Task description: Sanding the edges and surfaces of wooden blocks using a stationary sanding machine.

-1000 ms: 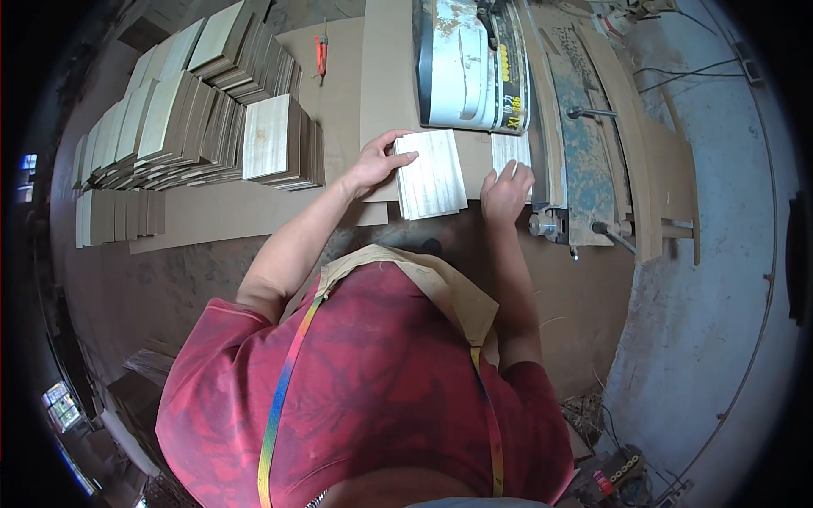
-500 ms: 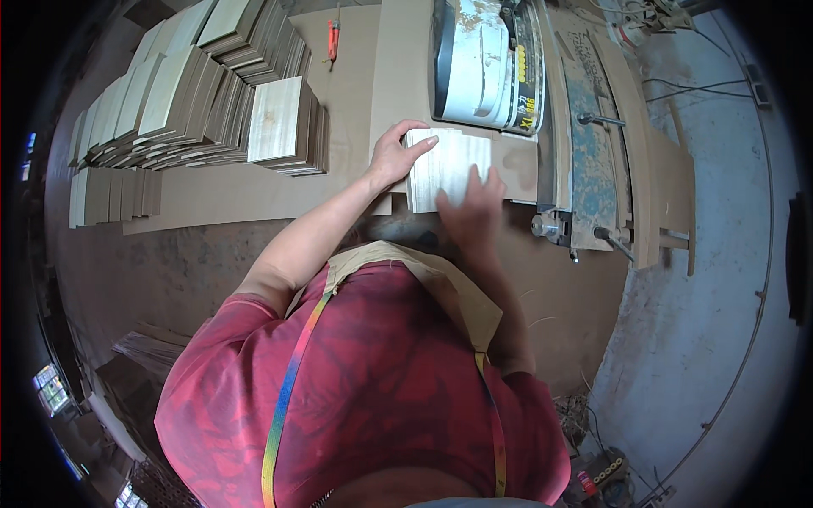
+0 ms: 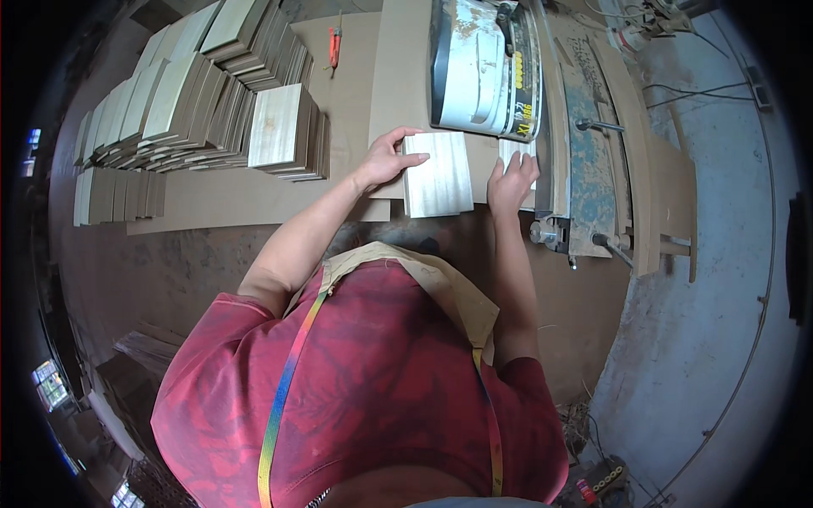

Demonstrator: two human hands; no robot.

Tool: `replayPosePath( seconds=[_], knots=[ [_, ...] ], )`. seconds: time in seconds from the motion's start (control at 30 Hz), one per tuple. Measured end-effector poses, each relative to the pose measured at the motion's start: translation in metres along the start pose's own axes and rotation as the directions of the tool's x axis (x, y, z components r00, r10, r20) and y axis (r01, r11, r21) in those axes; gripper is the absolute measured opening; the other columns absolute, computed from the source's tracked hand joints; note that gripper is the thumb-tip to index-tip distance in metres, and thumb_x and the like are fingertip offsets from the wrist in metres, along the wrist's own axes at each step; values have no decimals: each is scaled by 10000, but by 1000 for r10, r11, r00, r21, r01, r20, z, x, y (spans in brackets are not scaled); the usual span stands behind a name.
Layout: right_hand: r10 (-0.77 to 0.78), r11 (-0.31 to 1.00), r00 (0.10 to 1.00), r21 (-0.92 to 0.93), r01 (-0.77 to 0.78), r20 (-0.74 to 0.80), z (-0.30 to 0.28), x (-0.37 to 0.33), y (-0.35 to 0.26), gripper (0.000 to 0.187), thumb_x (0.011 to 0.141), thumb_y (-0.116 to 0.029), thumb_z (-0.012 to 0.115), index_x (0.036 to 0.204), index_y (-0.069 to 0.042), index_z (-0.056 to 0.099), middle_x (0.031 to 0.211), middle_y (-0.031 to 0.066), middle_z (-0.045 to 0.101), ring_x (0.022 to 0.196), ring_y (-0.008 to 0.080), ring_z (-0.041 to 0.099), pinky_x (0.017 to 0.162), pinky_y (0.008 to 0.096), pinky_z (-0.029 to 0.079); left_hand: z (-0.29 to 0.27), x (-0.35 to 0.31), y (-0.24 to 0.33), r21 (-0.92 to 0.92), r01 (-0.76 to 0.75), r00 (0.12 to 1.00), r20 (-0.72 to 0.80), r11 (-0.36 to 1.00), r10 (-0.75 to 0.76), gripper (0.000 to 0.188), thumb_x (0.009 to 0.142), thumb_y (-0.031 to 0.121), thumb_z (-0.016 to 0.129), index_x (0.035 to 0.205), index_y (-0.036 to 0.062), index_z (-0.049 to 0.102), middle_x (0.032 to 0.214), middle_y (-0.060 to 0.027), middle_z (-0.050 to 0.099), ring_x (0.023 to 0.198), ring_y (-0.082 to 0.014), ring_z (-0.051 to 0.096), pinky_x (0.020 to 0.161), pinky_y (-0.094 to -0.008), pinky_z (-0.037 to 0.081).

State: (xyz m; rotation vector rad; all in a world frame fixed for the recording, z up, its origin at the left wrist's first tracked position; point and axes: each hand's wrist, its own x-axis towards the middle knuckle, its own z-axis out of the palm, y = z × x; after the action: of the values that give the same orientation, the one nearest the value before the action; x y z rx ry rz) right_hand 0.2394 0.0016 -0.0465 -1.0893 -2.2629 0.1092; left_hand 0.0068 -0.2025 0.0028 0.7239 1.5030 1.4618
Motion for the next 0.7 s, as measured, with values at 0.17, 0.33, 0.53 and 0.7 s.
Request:
replayPosePath(
  seconds=[0.17, 0.33, 0.53, 0.7],
  knots=[
    [-154, 937, 975, 337, 93, 161, -60, 5, -87, 513, 958, -271, 814, 1314, 84, 708, 1407, 310, 623, 1274, 486, 597, 1032, 532, 562, 19, -5, 3, 186, -13, 990, -136, 982, 39, 509, 970, 110, 839, 1449, 66, 672, 1229, -116, 733, 1067, -204, 678, 975, -303, 557],
    [-206, 945, 966, 286, 156, 155, -82, -26, -123, 609, 851, -316, 912, 1294, 63, 737, 1415, 311, 621, 1208, 464, 624, 993, 510, 577, 17, 7, 0, 168, -79, 985, -136, 983, 102, 538, 965, 139, 850, 1468, 78, 668, 1200, -122, 738, 1033, -208, 677, 957, -309, 559],
    [-66, 880, 993, 475, 14, 93, -100, -27, -127, 603, 834, -295, 931, 1301, 45, 761, 1364, 276, 693, 1170, 419, 648, 1010, 466, 578, 11, 8, 9, 42, 38, 997, -75, 998, -35, 581, 956, 147, 855, 1501, 98, 660, 1221, -114, 734, 1044, -197, 669, 947, -309, 557],
    [81, 991, 985, 89, -95, 149, -105, -31, -43, 545, 848, -267, 908, 1279, 42, 782, 1381, 289, 656, 1209, 445, 623, 1051, 505, 556, 1, 4, 12, 47, 64, 998, -9, 997, -64, 597, 949, 126, 849, 1514, 107, 656, 1237, -111, 729, 1049, -193, 666, 941, -311, 561]
  ],
)
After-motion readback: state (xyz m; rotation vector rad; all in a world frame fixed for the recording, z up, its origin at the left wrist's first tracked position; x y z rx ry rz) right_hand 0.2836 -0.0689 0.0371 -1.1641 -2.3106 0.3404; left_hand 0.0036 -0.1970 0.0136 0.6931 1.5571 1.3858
